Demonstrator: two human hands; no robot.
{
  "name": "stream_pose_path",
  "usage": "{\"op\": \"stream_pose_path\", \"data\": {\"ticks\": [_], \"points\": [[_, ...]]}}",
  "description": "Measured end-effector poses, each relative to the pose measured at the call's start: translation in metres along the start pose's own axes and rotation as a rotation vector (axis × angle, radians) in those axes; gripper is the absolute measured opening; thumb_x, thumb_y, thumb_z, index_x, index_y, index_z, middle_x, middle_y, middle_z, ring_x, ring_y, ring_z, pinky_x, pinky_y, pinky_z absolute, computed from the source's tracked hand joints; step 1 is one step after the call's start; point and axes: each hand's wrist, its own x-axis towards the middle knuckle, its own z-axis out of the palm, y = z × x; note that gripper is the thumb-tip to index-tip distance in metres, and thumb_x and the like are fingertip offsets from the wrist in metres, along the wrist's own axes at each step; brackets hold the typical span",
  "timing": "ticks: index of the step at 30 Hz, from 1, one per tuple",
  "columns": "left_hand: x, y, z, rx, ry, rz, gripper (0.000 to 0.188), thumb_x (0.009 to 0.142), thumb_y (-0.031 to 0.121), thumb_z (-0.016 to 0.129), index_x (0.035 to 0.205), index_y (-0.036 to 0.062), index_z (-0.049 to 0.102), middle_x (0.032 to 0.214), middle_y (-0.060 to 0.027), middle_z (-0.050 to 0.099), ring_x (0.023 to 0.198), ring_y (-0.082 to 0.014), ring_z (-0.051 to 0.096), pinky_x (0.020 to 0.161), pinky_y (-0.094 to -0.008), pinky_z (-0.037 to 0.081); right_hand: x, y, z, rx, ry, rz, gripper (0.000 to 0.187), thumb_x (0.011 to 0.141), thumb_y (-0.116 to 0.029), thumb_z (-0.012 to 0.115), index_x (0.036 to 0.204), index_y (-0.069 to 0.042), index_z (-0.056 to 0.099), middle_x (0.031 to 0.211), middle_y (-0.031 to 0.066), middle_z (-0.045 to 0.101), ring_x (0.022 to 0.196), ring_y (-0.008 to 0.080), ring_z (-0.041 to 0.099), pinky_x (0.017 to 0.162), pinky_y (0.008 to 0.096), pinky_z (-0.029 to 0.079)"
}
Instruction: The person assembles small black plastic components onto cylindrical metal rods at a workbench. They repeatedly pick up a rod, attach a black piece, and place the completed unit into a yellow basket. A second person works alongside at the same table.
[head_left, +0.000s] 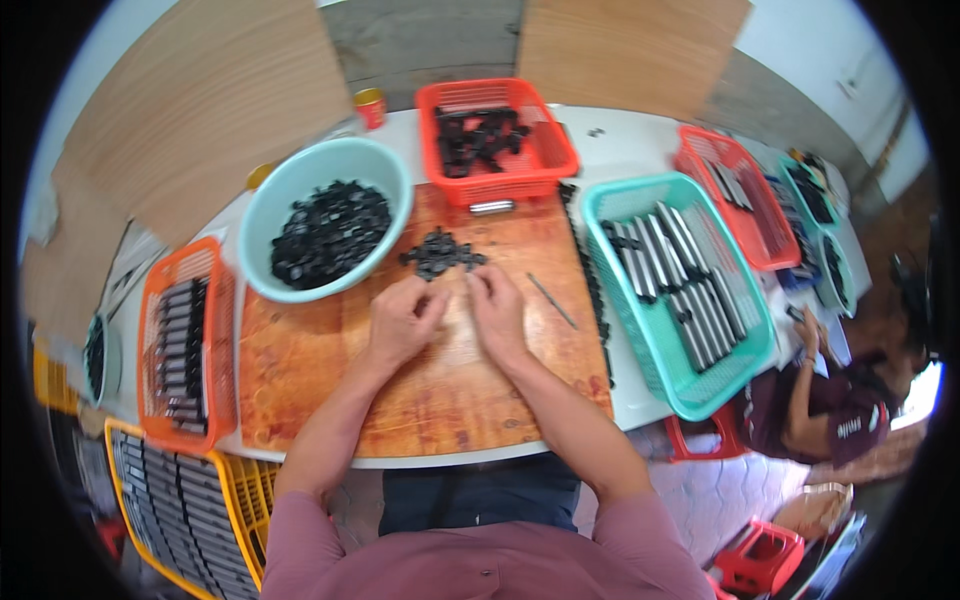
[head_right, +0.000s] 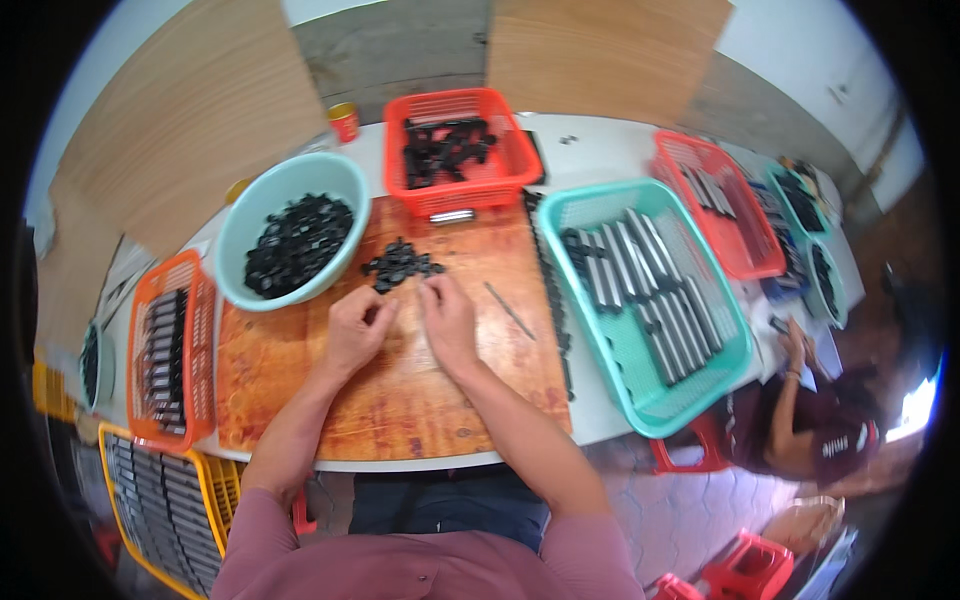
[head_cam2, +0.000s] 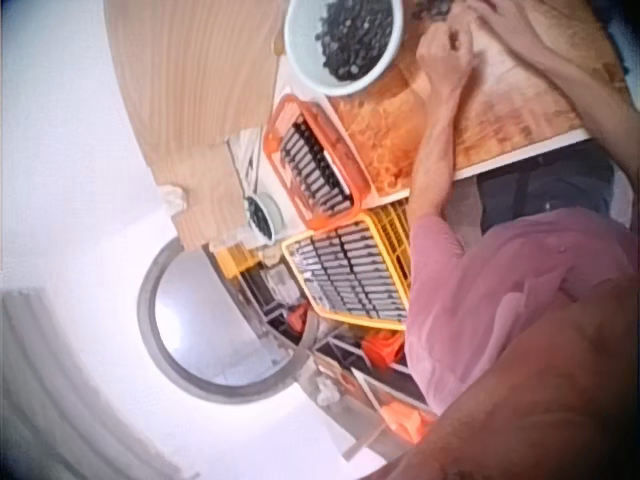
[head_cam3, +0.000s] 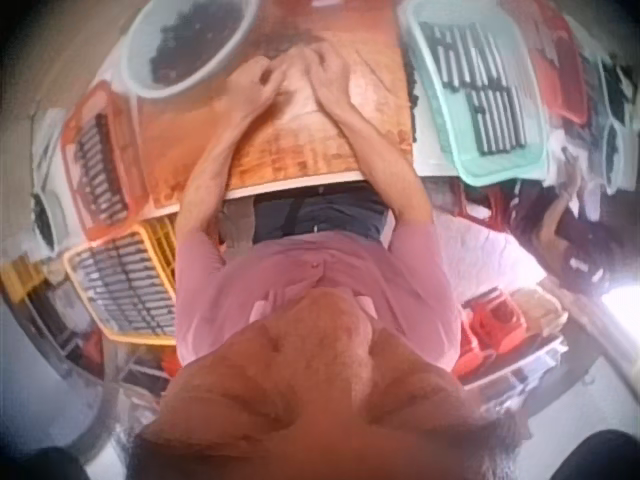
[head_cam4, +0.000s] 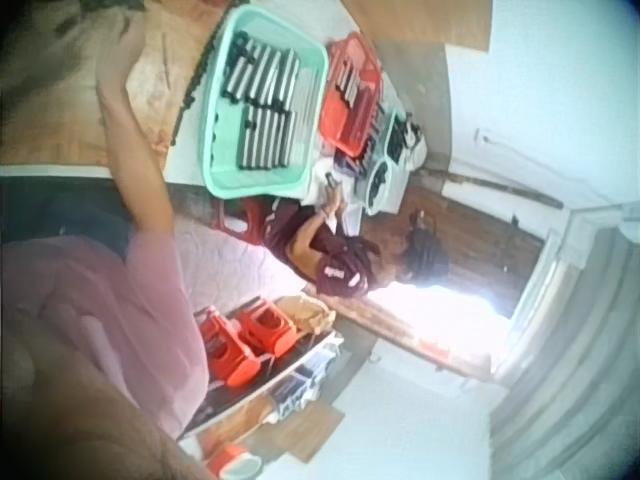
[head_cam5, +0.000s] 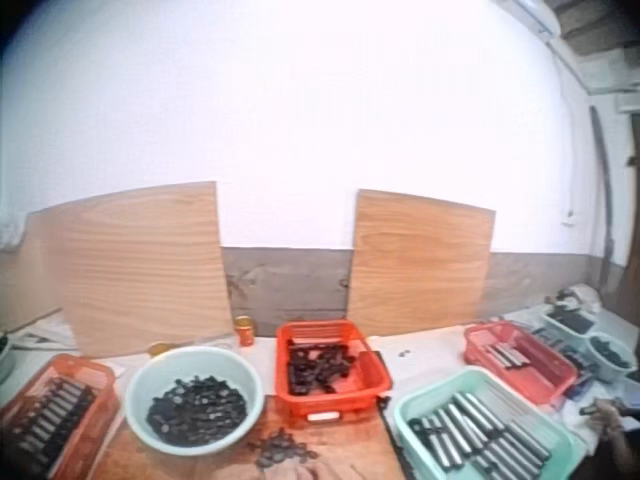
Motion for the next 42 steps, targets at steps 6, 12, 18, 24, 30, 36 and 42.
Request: {"op": "stream_pose_path", "data": {"ticks": [6,12,18,24,30,36,42], "points": [[-0.006,-0.018,0.007,0.088,-0.021,0.045,0.028,0.085,0.017,0.080,0.075,0.0043,0.057,0.062,-0.0098,0.059,0.056,-0.0264,0.060,0.053,-0.0385,0.046,0.000,0.001,0.001,-0.023,-0.014,-0.042,0.013,0.096,-0.012,0.066,0.098,0.001,0.063,0.085,0.0136,0.064,0.074,0.0228,0.062,0.069,0.0352,0.050],[-0.003,-0.018,0.004,-0.040,-0.039,-0.099,0.028,0.086,0.015,0.079,0.074,0.0036,0.056,0.061,-0.0103,0.056,0.052,-0.0235,0.056,0.051,-0.0371,0.043,-0.007,-0.026,-0.012,-0.005,-0.026,-0.053,0.012,0.095,-0.010,0.067,0.100,0.001,0.064,0.087,0.0105,0.065,0.075,0.0179,0.062,0.068,0.0315,0.049],[-0.008,-0.024,0.005,-0.099,-0.018,-0.072,0.010,0.089,0.011,0.074,0.089,0.0038,0.067,0.063,-0.0098,0.055,0.053,-0.0217,0.054,0.052,-0.0360,0.043,-0.015,-0.098,-0.105,-0.347,0.019,-0.302,0.012,0.092,-0.008,0.070,0.101,0.000,0.069,0.090,0.0120,0.070,0.075,0.0196,0.069,0.065,0.0307,0.053],[0.000,-0.018,0.005,-0.147,0.096,0.085,0.009,0.096,0.007,0.066,0.103,0.0023,0.068,0.082,-0.0154,0.067,0.072,-0.0311,0.068,0.065,-0.0379,0.052,0.009,-0.096,-0.262,-1.227,-0.028,-0.006,0.019,0.087,-0.017,0.071,0.099,-0.002,0.072,0.092,0.0176,0.074,0.085,0.0339,0.072,0.079,0.0437,0.057],[-0.006,-0.023,0.003,-0.184,-0.031,-0.101,0.016,0.094,0.010,0.071,0.108,0.0033,0.067,0.080,-0.0113,0.065,0.068,-0.0239,0.064,0.063,-0.0342,0.051,-0.006,-0.057,-0.321,-1.497,-0.245,0.449,0.028,0.080,-0.022,0.072,0.101,-0.004,0.073,0.100,0.0237,0.073,0.100,0.0419,0.071,0.088,0.0514,0.056],[-0.006,-0.020,0.003,-0.181,-0.042,-0.074,0.026,0.088,0.010,0.077,0.112,0.0050,0.066,0.074,-0.0070,0.059,0.060,-0.0164,0.057,0.056,-0.0308,0.047,-0.008,-0.032,-0.326,-1.448,-0.259,0.440,0.032,0.074,-0.024,0.080,0.096,-0.002,0.072,0.096,0.0223,0.074,0.096,0.0395,0.072,0.086,0.0476,0.056],[-0.007,-0.011,0.001,-0.179,-0.028,-0.006,0.025,0.088,0.008,0.075,0.112,0.0049,0.067,0.075,-0.0093,0.060,0.060,-0.0198,0.060,0.056,-0.0326,0.049,-0.005,-0.036,-0.316,-1.495,-0.276,0.463,0.032,0.074,-0.024,0.077,0.094,0.000,0.072,0.095,0.0255,0.073,0.094,0.0411,0.072,0.087,0.0492,0.056]]}}
